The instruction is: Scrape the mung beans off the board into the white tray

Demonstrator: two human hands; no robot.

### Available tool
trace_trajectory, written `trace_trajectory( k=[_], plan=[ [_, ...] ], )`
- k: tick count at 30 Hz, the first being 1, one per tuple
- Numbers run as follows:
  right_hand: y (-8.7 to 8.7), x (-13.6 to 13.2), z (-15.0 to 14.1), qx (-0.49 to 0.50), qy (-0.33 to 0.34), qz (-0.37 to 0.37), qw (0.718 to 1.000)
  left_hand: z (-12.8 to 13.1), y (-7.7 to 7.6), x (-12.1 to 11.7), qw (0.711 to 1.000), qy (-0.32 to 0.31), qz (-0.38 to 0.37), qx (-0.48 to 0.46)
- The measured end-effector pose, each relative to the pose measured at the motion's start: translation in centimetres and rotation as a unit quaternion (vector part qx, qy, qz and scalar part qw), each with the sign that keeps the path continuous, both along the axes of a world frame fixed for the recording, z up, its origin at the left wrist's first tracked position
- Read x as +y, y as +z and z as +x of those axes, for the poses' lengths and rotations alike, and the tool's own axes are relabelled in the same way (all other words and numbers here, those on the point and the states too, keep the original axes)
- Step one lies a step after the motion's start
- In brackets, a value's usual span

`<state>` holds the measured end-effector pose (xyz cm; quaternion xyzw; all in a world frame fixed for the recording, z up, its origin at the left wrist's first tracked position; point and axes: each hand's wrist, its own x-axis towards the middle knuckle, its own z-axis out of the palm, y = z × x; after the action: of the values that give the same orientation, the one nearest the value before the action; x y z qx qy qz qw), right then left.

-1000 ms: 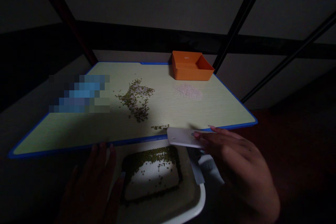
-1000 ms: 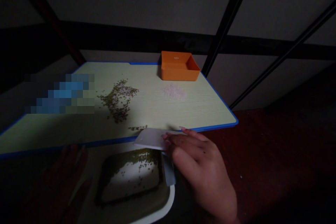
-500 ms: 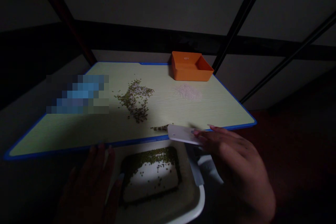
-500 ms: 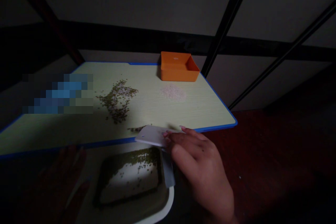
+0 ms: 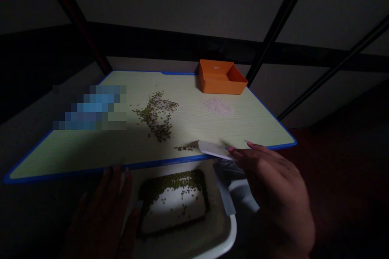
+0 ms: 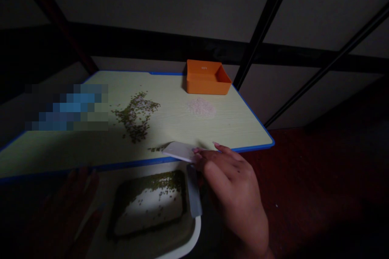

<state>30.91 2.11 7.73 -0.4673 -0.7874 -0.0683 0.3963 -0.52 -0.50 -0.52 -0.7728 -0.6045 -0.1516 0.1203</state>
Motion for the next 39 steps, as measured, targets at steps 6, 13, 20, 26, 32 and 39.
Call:
trace_trajectory(
  k=[6, 13, 20, 26, 32, 39],
  plan=[
    [0.3, -0.2, 0.1, -0.005, 0.04, -0.001, 0.999, 0.4, 0.3, 0.1, 1.0, 0.009, -0.009, -0.007],
    [0.4, -0.1, -0.6, -0.013, 0.041, -0.008, 0.999, -0.3, -0.5, 0.4, 0.999, -0.033, 0.037, 0.009],
    [-1.5, 3.8, 0.1, -0.007, -0.016, 0.004, 1.0, -0.4, -0.7, 0.4, 0.999, -0.021, 0.034, 0.017],
    [-2.6, 7.0, 1.1, -0.016, -0.094, 0.028, 0.995, -0.3, -0.5, 0.5, 0.999, -0.024, 0.028, 0.008],
    [-2.1, 5.7, 0.9, 0.006, -0.048, 0.009, 0.999, -0.2, -0.3, 0.4, 0.999, -0.032, 0.041, -0.011],
    [-0.8, 3.1, 1.0, 0.042, 0.077, -0.048, 0.995, -0.4, -0.5, 0.3, 1.0, -0.011, 0.021, 0.011]
  ],
)
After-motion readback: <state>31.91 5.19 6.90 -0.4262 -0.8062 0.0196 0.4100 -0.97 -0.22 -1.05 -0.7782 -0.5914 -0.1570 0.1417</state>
